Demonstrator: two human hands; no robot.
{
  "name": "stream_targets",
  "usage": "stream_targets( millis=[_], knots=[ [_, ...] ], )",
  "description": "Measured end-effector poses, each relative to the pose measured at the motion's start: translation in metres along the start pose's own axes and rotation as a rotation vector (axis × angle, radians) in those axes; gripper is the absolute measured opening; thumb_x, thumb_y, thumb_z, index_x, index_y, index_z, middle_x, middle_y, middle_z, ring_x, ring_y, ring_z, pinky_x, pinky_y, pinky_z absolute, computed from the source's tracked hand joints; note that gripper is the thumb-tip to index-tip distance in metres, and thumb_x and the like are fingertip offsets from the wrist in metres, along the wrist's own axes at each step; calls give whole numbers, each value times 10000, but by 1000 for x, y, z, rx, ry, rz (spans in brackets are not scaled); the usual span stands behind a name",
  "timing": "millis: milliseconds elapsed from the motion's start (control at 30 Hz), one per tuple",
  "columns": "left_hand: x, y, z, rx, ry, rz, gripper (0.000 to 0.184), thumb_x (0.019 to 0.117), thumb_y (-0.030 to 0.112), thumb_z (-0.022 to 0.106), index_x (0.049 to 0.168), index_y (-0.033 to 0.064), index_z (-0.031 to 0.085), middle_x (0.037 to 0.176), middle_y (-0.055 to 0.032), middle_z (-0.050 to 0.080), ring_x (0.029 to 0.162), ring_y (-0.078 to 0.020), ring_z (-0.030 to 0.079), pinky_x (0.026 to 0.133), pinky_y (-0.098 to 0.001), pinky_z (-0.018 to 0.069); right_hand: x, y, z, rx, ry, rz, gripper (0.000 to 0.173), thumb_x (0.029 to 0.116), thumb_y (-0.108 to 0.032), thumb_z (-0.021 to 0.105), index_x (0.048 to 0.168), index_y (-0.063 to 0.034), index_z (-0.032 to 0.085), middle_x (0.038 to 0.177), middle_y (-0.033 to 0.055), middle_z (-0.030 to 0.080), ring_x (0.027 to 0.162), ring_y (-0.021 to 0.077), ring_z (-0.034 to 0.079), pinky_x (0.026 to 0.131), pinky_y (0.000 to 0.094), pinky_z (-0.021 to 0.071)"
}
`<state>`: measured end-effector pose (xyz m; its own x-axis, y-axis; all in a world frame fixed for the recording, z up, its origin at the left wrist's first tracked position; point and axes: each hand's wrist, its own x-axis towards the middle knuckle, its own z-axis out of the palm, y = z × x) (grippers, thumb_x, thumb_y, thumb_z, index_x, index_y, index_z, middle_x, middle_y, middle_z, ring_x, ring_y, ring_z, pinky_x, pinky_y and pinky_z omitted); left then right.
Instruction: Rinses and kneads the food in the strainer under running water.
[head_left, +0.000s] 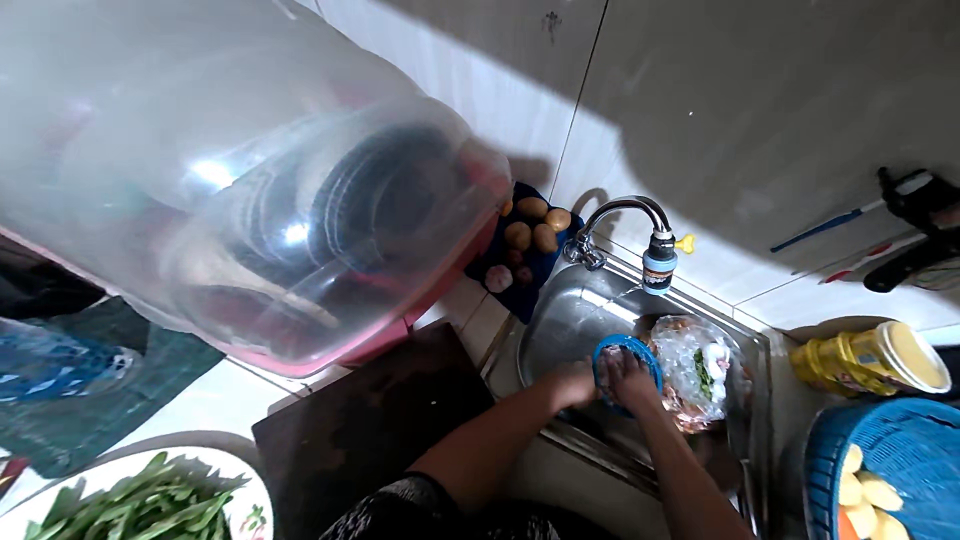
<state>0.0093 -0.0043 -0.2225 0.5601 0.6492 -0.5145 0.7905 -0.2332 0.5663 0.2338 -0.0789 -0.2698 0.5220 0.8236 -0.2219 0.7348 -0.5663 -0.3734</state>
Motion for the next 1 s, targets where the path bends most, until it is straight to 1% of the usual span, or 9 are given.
stream_targets(
  millis=[100, 200, 300, 433, 500, 600, 733, 900, 1000],
  knots=[
    [5, -5, -12, -30, -47, -27, 958, 719, 640, 781, 1441, 110, 442, 1155, -152, 701, 1015, -366, 698, 840, -653, 570, 7, -24, -5, 202, -114, 18, 928, 810, -890, 484, 1544, -327, 416, 1445, 208, 551, 1209, 443, 609, 952, 680, 522],
    [0, -1, -59, 58, -149, 16, 614, 829, 524, 711, 1245, 81, 622, 1120, -160, 702, 1032, -354, 686, 867, -628, 557, 18, -29, -8, 229, -168, -105, 784, 876, -787, 538, 1518, -345, 461, 1362, 86, 651, 1186, 290, 665, 989, 579, 556],
    [-20, 18, -124, -30, 11, -7, 609, 940, 451, 624, 1402, 66, 525, 1202, -215, 679, 1114, -400, 666, 932, -643, 534, 15, -37, -44, 27, -164, -188, 560, 900, -619, 634, 1392, -353, 598, 1263, 26, 706, 1153, 244, 678, 985, 573, 551],
    [16, 28, -176, -374, 490, 121, 572, 1046, 459, 497, 1572, 319, 319, 1164, -98, 705, 950, -251, 720, 848, -519, 609, 22, -28, -57, -41, -55, -213, 454, 906, -544, 650, 1340, -416, 622, 1291, -10, 688, 1178, 218, 661, 992, 548, 552],
    [25, 41, -196, -475, 540, 218, 490, 1061, 428, 494, 1534, 429, 368, 1224, -53, 695, 984, -216, 717, 872, -521, 609, 27, -23, -49, -21, -52, -207, 471, 898, -527, 662, 1353, -414, 611, 1294, -2, 684, 1172, 222, 662, 977, 557, 559],
    [74, 38, -190, -535, 535, 282, 371, 1086, 461, 404, 1437, 446, 522, 1254, 21, 692, 1003, -162, 711, 889, -491, 613, 27, -16, -36, 36, -52, -197, 459, 903, -552, 657, 1330, -384, 636, 1240, -7, 712, 1128, 203, 687, 949, 547, 581],
    [77, 48, -195, -459, 537, 195, 326, 1069, 490, 404, 1282, 410, 637, 1189, 99, 709, 1050, -102, 689, 925, -474, 593, 22, -12, -30, 17, 79, -177, 503, 845, -462, 736, 1329, -388, 618, 1277, -9, 679, 1121, 202, 677, 902, 529, 602],
    [43, 89, -218, -40, 478, -74, 372, 898, 445, 605, 1255, 346, 640, 1048, -55, 733, 974, -317, 698, 769, -656, 550, 48, 7, -14, 57, 179, -94, 785, 895, -435, 676, 1587, -374, 312, 1337, 79, 632, 1095, 258, 685, 871, 560, 602],
    [34, 106, -221, 93, 464, -175, 510, 836, 422, 661, 1324, 278, 627, 1048, -108, 722, 961, -367, 691, 741, -659, 543, 59, 9, 3, 2, 160, -159, 699, 902, -556, 639, 1544, -423, 396, 1317, 39, 668, 1120, 243, 685, 913, 560, 589]
  ],
)
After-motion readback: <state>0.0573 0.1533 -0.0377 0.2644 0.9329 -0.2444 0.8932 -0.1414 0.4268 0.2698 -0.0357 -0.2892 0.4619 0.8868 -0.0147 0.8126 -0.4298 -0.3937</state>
